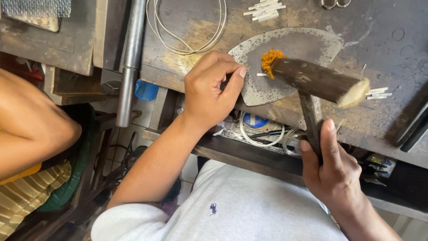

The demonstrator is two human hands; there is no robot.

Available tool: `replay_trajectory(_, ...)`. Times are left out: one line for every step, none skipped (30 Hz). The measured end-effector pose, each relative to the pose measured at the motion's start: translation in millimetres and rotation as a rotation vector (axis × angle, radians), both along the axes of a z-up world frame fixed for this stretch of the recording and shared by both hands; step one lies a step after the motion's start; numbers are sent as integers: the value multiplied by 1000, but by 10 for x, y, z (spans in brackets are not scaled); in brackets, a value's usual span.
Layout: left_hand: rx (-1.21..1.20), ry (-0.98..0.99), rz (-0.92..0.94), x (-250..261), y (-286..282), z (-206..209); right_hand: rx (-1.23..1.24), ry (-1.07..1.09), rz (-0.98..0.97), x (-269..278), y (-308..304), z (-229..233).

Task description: Hammering small metal strips on a metal plate using a wooden mallet at a jewelry workbench.

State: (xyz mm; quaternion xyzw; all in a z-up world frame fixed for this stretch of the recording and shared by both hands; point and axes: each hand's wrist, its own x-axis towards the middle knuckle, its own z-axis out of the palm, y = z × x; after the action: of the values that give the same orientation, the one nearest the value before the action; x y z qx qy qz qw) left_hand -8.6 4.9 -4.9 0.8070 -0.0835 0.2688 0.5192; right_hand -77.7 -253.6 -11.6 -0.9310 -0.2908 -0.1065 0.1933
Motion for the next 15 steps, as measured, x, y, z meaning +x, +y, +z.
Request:
replay_trajectory(2, 1, 1, -4, 0, -8, 2, 1, 1, 32, 64, 14)
replay_trajectory(-2, -2, 1, -7, -3, -11, 24, 39, 44, 65, 124, 33)
replay_trajectory(-10, -11, -2, 9, -13, -11, 44, 69, 83, 106, 180, 59)
replay_trajectory(-10, -17, -6, 18, -18, -7, 43, 63, 79, 105, 170, 92)
replay_trajectory(3, -21, -13, 16, -10, -2, 36, 98, 61, 107, 169, 114)
replay_trajectory(17, -24, -19, 13, -3, -2, 29, 132, 44, 108, 167, 132)
replay_trajectory(13, -23, -25, 4, -2, 2, 26, 133, 38, 82, 152, 127)
replay_trajectory(21, -22, -52, -2, 1, 3, 45, 112, 44, 58, 138, 119)
replay_trajectory(34, -22, -69, -4, 19, 9, 69, 90, 59, 61, 133, 103)
replay_trajectory(36, -21, -65, 18, 17, 15, 70, 91, 62, 89, 152, 86)
replay_trajectory(51, -35, -78, 17, 13, 21, 57, 92, 64, 89, 171, 72)
replay_trajectory(66, -50, -91, 15, 6, 31, 44, 93, 66, 88, 186, 63)
replay_trajectory(69, -59, -95, 19, -1, 24, 46, 83, 62, 101, 179, 98)
replay_trajectory(106, -95, -124, 26, -8, 19, 69, 123, 58, 116, 171, 136)
replay_trajectory(143, -120, -154, 9, -8, 13, 93, 173, 54, 110, 169, 178)
